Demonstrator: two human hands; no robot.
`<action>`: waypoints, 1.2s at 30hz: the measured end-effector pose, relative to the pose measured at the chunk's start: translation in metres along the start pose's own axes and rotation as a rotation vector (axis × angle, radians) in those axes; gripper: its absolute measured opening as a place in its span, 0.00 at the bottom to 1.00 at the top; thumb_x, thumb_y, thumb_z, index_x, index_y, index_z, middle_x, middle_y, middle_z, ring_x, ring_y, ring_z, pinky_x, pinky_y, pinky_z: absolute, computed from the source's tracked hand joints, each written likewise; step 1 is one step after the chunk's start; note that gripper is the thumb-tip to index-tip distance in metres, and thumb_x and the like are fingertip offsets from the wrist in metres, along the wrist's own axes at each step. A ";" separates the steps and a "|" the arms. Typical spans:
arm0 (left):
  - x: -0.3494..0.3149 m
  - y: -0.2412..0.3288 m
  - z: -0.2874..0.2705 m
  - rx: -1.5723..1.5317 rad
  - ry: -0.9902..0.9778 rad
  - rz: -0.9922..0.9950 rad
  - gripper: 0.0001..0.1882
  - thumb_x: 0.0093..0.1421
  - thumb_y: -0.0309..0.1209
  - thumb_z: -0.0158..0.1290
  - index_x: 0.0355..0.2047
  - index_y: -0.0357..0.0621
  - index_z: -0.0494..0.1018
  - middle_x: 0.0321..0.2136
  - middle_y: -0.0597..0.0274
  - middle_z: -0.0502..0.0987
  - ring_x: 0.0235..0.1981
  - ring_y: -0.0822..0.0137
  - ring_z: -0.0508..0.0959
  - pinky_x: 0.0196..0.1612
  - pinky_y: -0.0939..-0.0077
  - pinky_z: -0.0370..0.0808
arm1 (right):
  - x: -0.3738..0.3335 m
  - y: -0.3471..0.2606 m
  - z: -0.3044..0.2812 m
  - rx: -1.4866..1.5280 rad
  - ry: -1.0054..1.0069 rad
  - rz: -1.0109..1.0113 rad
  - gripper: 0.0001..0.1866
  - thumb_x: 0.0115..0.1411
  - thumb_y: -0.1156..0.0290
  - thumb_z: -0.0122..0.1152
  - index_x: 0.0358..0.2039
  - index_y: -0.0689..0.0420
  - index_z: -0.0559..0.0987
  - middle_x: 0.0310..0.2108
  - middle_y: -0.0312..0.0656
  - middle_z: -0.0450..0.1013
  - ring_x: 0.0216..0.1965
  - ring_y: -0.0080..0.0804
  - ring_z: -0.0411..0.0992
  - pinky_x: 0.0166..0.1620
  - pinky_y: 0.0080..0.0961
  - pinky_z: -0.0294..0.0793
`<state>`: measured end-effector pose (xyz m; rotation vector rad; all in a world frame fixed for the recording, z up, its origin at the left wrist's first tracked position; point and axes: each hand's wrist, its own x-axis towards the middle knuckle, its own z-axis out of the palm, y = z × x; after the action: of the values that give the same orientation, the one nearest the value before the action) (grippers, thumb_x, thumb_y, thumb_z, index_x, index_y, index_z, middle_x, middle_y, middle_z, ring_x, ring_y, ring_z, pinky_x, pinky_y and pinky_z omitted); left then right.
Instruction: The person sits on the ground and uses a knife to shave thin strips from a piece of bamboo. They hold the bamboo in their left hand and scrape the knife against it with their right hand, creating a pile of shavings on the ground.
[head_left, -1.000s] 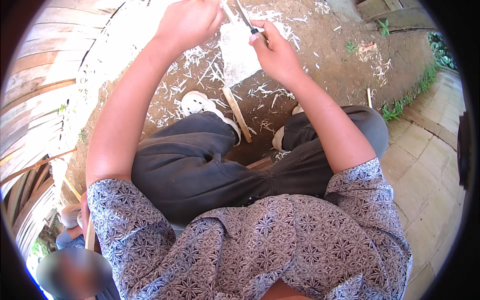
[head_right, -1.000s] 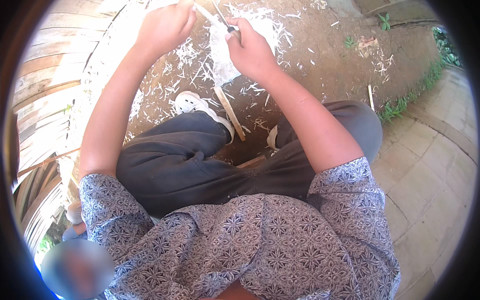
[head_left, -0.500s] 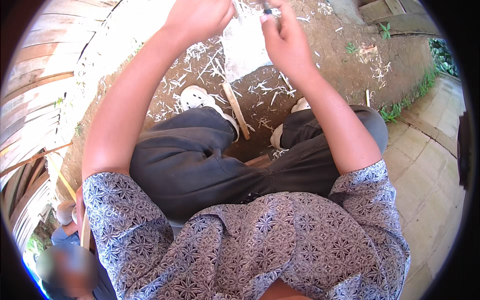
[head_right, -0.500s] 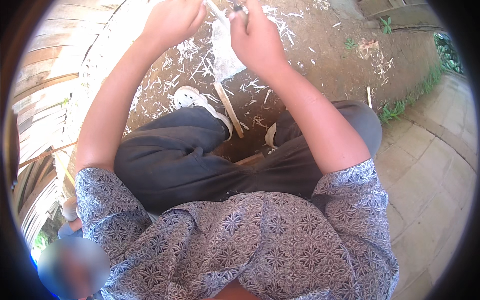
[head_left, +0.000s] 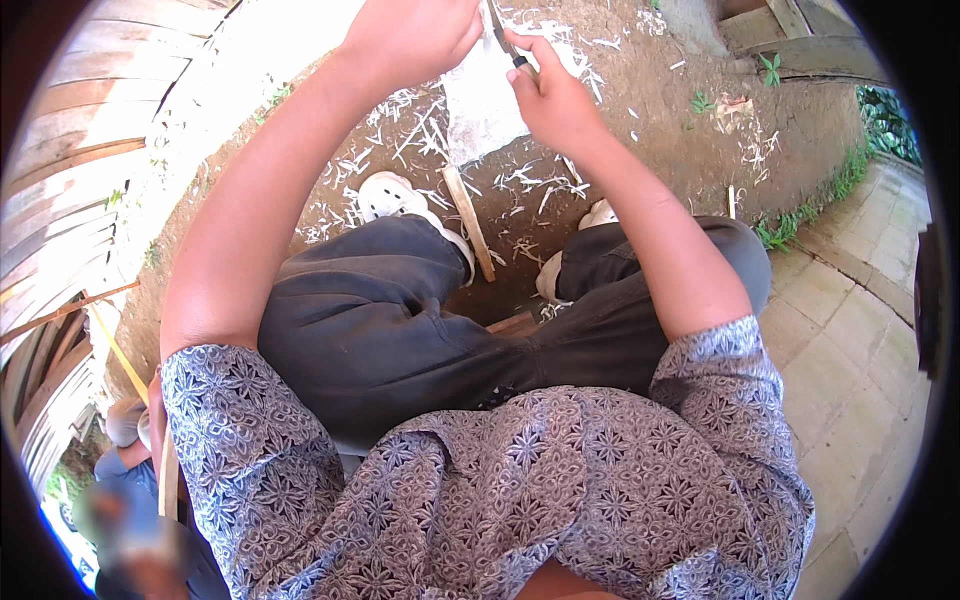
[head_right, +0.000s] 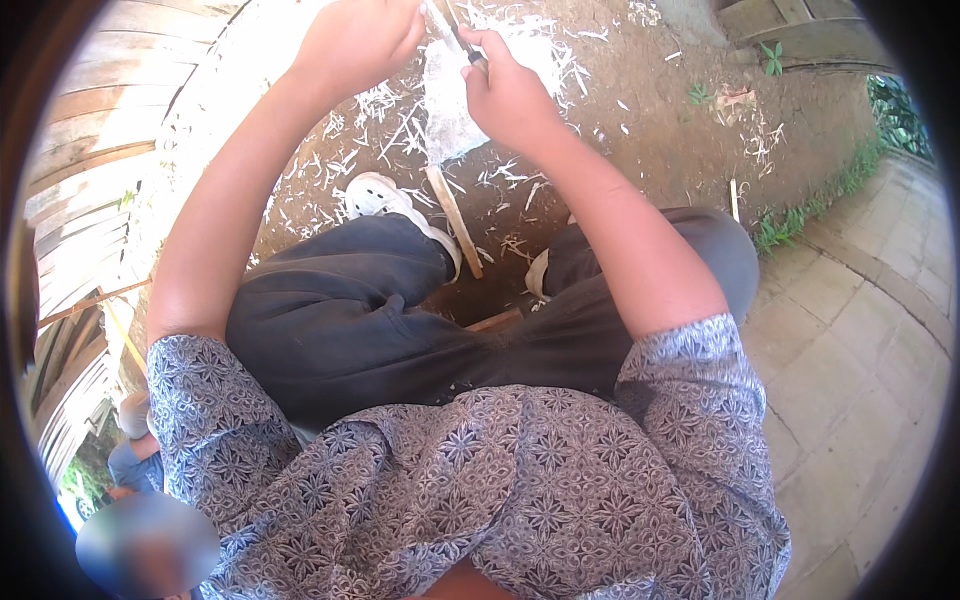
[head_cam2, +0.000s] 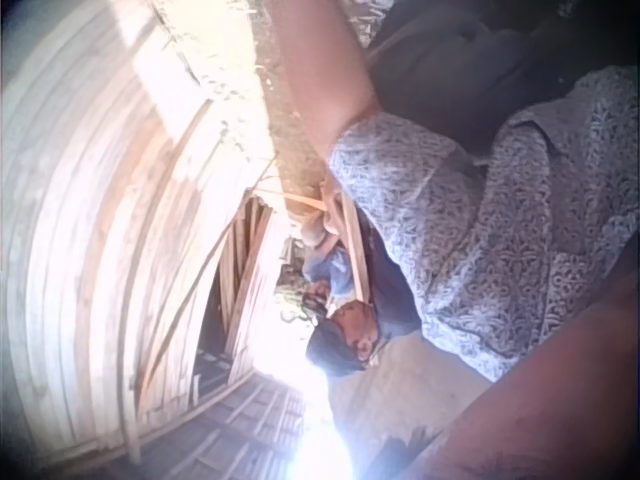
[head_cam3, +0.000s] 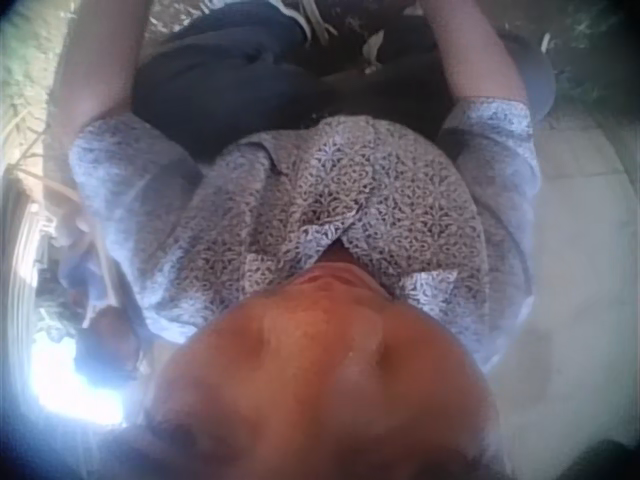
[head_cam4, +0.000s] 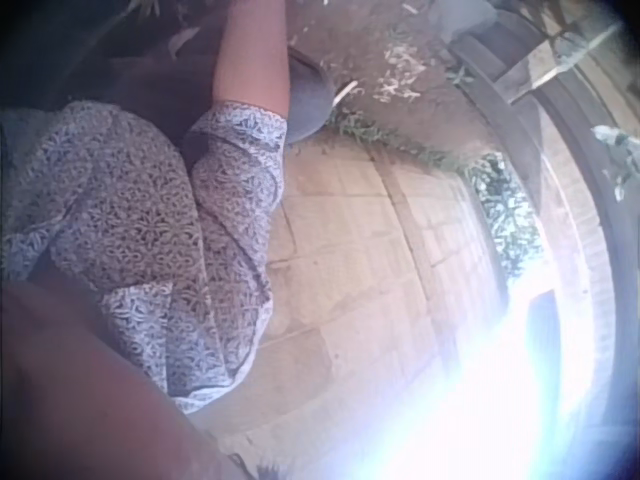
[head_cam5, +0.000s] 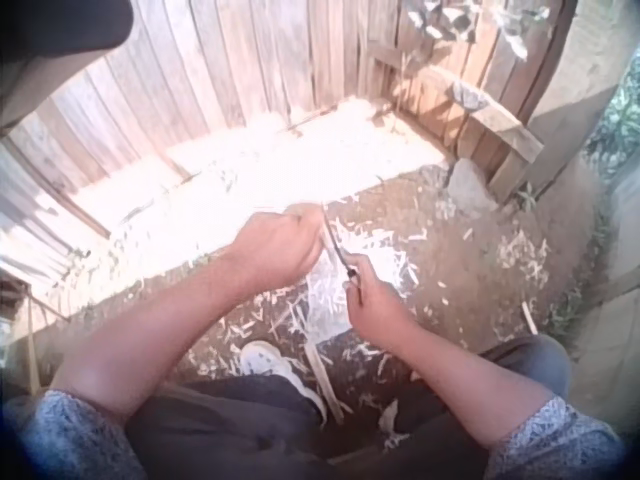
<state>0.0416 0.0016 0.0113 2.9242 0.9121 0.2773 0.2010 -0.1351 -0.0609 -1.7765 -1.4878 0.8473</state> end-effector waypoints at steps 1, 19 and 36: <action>-0.006 -0.002 0.004 -0.002 0.014 -0.002 0.12 0.64 0.34 0.47 0.35 0.34 0.69 0.23 0.38 0.79 0.26 0.39 0.81 0.31 0.47 0.78 | 0.003 -0.013 -0.006 0.053 0.059 0.020 0.19 0.71 0.67 0.53 0.61 0.51 0.66 0.19 0.43 0.71 0.21 0.39 0.71 0.29 0.38 0.70; -0.011 -0.010 0.006 -0.084 0.116 0.003 0.12 0.63 0.32 0.47 0.36 0.33 0.71 0.27 0.37 0.79 0.34 0.39 0.81 0.38 0.47 0.78 | 0.008 -0.015 -0.017 0.138 -0.209 0.210 0.28 0.73 0.67 0.53 0.71 0.45 0.59 0.22 0.28 0.67 0.20 0.14 0.61 0.27 0.22 0.63; -0.011 -0.003 0.007 0.016 0.076 -0.011 0.13 0.63 0.32 0.45 0.35 0.32 0.71 0.17 0.44 0.78 0.19 0.42 0.80 0.26 0.47 0.76 | -0.005 -0.013 0.000 0.017 0.184 -0.004 0.26 0.74 0.72 0.48 0.71 0.47 0.60 0.27 0.31 0.70 0.25 0.16 0.66 0.32 0.24 0.69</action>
<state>0.0321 -0.0022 0.0026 2.9407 0.9450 0.3851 0.1924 -0.1386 -0.0497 -1.7871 -1.3610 0.6730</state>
